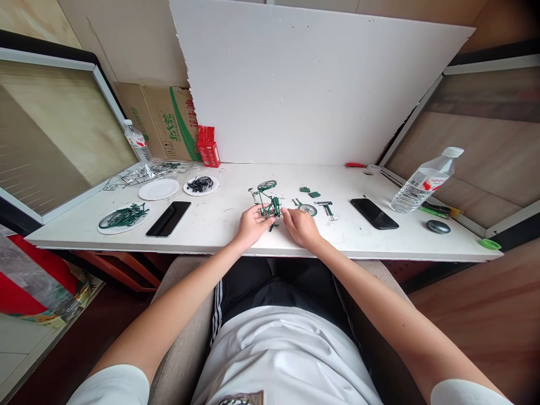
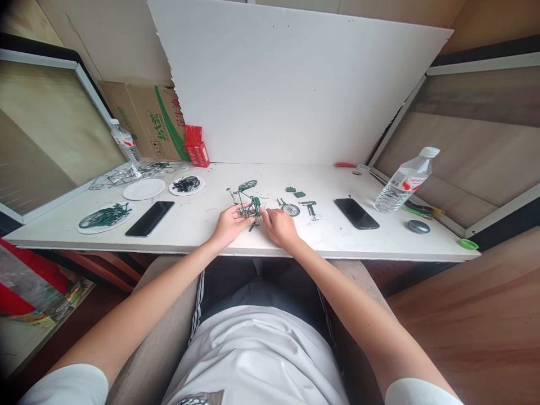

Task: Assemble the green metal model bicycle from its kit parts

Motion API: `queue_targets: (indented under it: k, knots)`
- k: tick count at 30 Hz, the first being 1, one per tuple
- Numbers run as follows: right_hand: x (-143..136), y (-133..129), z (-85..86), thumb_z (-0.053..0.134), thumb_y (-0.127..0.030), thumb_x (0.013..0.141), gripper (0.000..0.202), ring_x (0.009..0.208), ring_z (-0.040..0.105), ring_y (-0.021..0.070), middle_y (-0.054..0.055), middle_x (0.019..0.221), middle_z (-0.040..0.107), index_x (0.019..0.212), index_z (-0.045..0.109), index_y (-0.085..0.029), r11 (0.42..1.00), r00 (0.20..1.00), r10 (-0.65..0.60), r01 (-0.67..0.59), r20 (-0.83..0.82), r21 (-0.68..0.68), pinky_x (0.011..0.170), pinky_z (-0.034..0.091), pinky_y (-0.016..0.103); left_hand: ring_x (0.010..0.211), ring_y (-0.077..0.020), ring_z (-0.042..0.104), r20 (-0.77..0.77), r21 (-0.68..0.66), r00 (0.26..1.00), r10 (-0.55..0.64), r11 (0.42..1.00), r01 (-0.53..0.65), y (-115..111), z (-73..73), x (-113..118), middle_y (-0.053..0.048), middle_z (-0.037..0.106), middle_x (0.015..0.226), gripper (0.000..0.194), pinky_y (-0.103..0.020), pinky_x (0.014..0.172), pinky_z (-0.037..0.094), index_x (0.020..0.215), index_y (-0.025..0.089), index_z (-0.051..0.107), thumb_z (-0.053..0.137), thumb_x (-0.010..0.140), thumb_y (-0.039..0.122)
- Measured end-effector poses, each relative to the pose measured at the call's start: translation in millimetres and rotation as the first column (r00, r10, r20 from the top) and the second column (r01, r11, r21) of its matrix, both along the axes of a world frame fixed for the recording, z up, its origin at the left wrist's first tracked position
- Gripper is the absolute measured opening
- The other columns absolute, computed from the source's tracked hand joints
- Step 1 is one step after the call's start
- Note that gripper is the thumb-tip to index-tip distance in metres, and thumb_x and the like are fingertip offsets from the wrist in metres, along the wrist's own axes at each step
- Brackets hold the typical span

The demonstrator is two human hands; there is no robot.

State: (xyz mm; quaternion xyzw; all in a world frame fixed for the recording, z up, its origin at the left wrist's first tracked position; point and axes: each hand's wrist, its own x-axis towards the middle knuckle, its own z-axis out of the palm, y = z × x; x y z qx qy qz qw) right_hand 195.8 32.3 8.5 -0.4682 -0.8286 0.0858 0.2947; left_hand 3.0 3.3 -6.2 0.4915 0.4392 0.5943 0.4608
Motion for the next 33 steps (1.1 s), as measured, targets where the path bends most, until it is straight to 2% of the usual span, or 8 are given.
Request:
queue_targets:
  k: [5,9,15,20,23,26,29,33]
  knots:
    - [-1.8,-4.4,4.4,0.036,-0.057,0.113,0.044,0.074,0.061,0.0229,0.006,0.084,0.07,0.092,0.056,-0.023,1.0,0.997,-0.025,0.025,-0.07,-0.01,0.066,0.035,0.033,0.11,-0.0286,0.08,0.005,-0.006,1.0,0.017,1.0,-0.017,-0.2,-0.5,0.2,-0.019,0.081,0.123,0.064,-0.052,0.112,0.06,0.139,0.011,0.067,0.091,0.08,0.019]
    - [-2.0,-3.3,1.3,0.049,-0.046,0.11,0.026,0.084,0.064,0.0227,0.006,0.093,0.071,0.101,0.055,-0.023,0.997,0.99,0.037,-0.028,-0.139,0.066,0.07,0.039,0.032,0.109,-0.0276,0.08,-0.007,-0.013,0.999,0.034,0.999,-0.034,-1.6,1.8,0.8,-0.019,0.081,0.122,0.061,-0.05,0.11,0.061,0.14,0.011,0.067,0.087,0.083,0.014]
    - [-1.3,-1.7,-4.2,0.051,-0.045,0.109,0.031,0.076,0.06,0.0213,0.007,0.088,0.069,0.089,0.053,-0.023,0.996,0.994,-0.026,0.034,-0.104,0.08,0.068,0.037,0.031,0.109,-0.028,0.08,-0.025,-0.015,1.0,0.009,1.0,-0.009,-2.4,3.8,0.8,-0.02,0.08,0.124,0.062,-0.05,0.109,0.062,0.139,0.009,0.067,0.087,0.081,0.013]
    - [-1.7,-2.2,-2.0,0.043,-0.048,0.112,0.045,0.062,0.048,0.0189,0.004,0.068,0.059,0.074,0.044,-0.024,0.995,0.997,-0.078,0.079,-0.014,0.066,0.061,0.027,0.032,0.107,-0.0274,0.081,-0.046,-0.018,0.999,-0.027,0.999,0.026,-1.8,2.2,1.7,-0.022,0.078,0.129,0.06,-0.05,0.107,0.063,0.139,0.008,0.066,0.085,0.082,0.012]
    - [-1.6,-3.3,0.6,0.036,-0.053,0.113,0.052,0.058,0.047,0.0184,0.003,0.063,0.058,0.071,0.044,-0.024,0.996,0.996,-0.083,0.083,-0.017,0.02,0.061,0.025,0.033,0.107,-0.0274,0.081,-0.046,-0.003,0.999,-0.028,1.0,0.028,-1.8,1.4,2.1,-0.021,0.079,0.128,0.059,-0.05,0.108,0.063,0.139,0.009,0.066,0.085,0.083,0.014]
    - [-1.8,-5.0,2.2,0.044,-0.052,0.111,0.04,0.065,0.056,0.0193,0.003,0.073,0.066,0.085,0.054,-0.023,0.998,0.992,-0.056,0.059,-0.109,0.021,0.063,0.03,0.031,0.107,-0.0275,0.081,-0.03,0.012,1.0,0.006,1.0,-0.005,-1.6,0.6,1.8,-0.02,0.08,0.125,0.06,-0.05,0.109,0.062,0.138,0.01,0.067,0.088,0.083,0.018]
    - [-2.1,-5.8,1.5,0.055,-0.041,0.104,0.021,0.075,0.062,0.0198,0.004,0.085,0.07,0.095,0.058,-0.022,0.997,0.989,0.001,0.011,-0.151,0.079,0.067,0.035,0.03,0.109,-0.0276,0.08,-0.018,0.022,0.999,0.034,0.999,-0.034,-0.6,-0.8,1.0,-0.02,0.08,0.125,0.063,-0.05,0.11,0.061,0.139,0.01,0.066,0.089,0.082,0.02]
    - [-2.2,-4.4,-1.5,0.054,-0.04,0.105,0.024,0.075,0.059,0.0194,0.005,0.084,0.068,0.089,0.056,-0.022,0.994,0.992,0.005,0.008,-0.123,0.108,0.067,0.035,0.03,0.109,-0.0282,0.08,-0.027,0.028,0.999,0.044,0.999,-0.043,-0.4,-1.8,0.8,-0.02,0.08,0.125,0.063,-0.051,0.11,0.061,0.14,0.01,0.066,0.089,0.082,0.02]
